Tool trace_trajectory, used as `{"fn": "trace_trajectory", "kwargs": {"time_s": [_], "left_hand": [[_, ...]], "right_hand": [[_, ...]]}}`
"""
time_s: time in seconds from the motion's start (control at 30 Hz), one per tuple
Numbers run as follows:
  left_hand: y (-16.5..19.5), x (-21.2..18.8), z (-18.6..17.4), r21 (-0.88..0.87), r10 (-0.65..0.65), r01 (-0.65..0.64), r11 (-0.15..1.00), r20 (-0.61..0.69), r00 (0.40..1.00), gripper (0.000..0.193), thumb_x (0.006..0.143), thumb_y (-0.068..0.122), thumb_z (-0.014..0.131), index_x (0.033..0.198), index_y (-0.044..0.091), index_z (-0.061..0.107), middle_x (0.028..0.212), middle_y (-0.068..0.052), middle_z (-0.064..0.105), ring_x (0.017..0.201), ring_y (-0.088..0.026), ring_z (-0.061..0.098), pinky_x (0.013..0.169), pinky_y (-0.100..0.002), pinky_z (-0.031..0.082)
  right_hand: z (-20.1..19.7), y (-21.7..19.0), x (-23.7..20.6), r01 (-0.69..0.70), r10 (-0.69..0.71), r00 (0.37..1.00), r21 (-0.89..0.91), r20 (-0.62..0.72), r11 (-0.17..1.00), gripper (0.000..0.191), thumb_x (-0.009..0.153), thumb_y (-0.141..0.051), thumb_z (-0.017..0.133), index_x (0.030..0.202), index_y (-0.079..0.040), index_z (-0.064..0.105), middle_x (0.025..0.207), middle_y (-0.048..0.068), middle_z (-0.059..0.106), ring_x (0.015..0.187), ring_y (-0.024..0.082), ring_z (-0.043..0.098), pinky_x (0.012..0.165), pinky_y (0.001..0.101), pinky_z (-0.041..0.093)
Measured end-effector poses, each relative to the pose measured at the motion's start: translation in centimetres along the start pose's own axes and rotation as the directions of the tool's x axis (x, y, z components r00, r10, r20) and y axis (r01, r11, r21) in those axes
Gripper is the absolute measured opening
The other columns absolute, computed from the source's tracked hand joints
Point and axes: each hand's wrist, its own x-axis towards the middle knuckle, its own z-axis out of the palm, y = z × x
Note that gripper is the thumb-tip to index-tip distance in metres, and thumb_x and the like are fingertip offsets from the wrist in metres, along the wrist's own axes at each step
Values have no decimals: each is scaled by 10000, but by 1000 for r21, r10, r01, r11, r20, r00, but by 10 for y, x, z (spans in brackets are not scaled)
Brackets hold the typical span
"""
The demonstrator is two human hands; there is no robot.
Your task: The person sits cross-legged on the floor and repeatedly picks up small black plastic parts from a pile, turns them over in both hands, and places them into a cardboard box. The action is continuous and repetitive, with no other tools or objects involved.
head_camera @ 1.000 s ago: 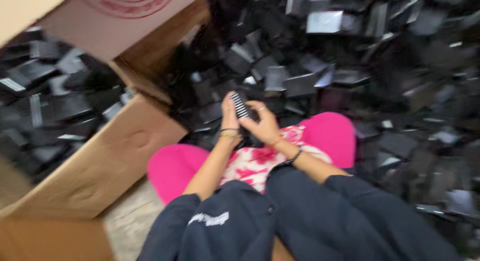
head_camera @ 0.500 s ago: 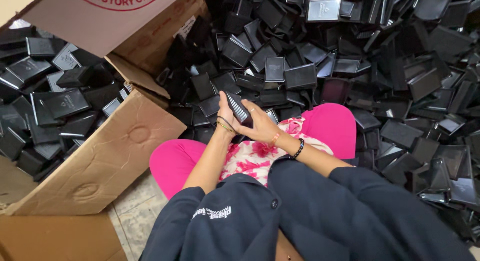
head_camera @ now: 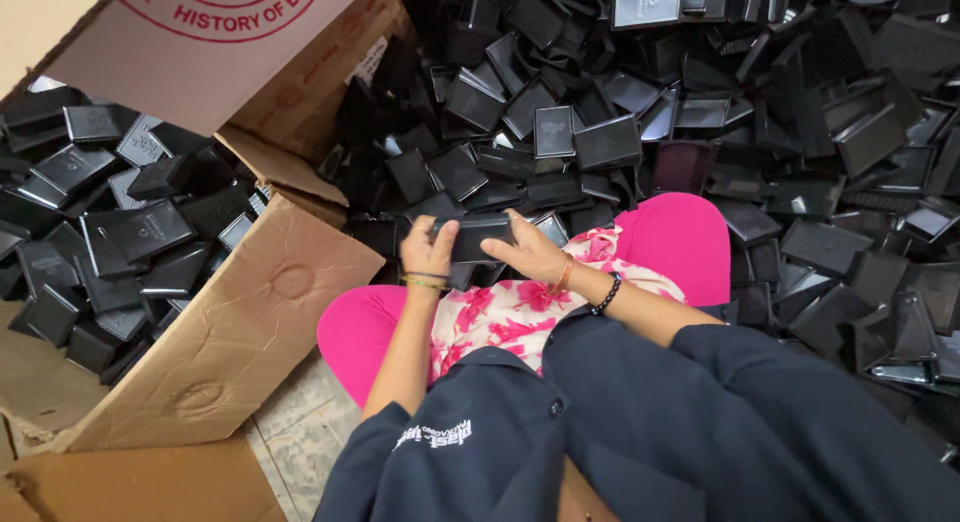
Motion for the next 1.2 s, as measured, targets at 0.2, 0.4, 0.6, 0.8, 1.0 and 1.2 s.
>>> {"fn": "trace_trajectory", "kwargs": {"time_s": [0.2, 0.4, 0.6, 0.8, 1.0, 1.2], "left_hand": [[37, 35, -172, 488, 394, -78, 869, -590, 705, 469, 821, 386, 866, 930, 16, 599, 886, -98, 594, 821, -278, 584, 809, -408, 528], [57, 80, -286, 845, 714, 76, 529, -492, 498, 539, 998, 323, 780, 1325, -48, 564, 1389, -267, 485, 1328, -397, 481, 1154, -527, 407], [26, 88, -111, 640, 348, -22, 768, -387, 854, 363, 865, 200, 719, 1160, 12, 621, 1209, -218, 618, 1183, -409, 566, 1085, -541, 433], [5, 112, 44, 662, 25, -16, 750, -5, 1000, 656, 815, 474, 792, 1253, 16, 625, 1370, -275, 575, 1239, -454, 570, 1081, -502, 474], [14, 149, 93, 773, -579, 461, 436, -152, 801, 1098, 726, 755, 741, 1420, -33, 418, 1449, -261, 476, 1297, -410, 543, 1060, -482, 472], [22, 154, 84, 775, -563, 309, 552, 72, 824, 1209, 723, 712, 868, 1469, -67, 320, 1519, -316, 321, 1397, -429, 380, 1102, -473, 395]], "right_hand": [[-28, 11, 10, 227, -235, 971, -447, 36, 866, 601, 925, -285, 778, 1339, 57, 509, 1254, 224, 685, 1103, 309, 720, 937, 391, 572], [-73, 5, 29, 16, -156, 978, -704, -135, 710, 434, 874, -288, 767, 1170, 15, 671, 1147, 229, 707, 1019, 372, 718, 895, 438, 565], [-113, -14, 93, -356, -230, 846, -831, -481, 428, 709, 941, -544, 779, 1277, 29, 531, 1179, 271, 607, 1088, 455, 591, 902, 515, 506], [-103, -26, 132, -587, -53, 807, -809, -588, 38, 881, 713, -578, 821, 1351, -69, 490, 1152, 287, 563, 1075, 435, 562, 914, 541, 444], [-110, -12, 77, -398, -223, 876, -903, -427, 163, 783, 763, -525, 806, 1410, -147, 576, 1175, 274, 555, 1059, 441, 536, 896, 545, 455], [-109, -6, 51, -304, -319, 870, -918, -377, 256, 638, 823, -443, 767, 1399, -209, 627, 1146, 218, 571, 1036, 408, 540, 860, 510, 480]]}}
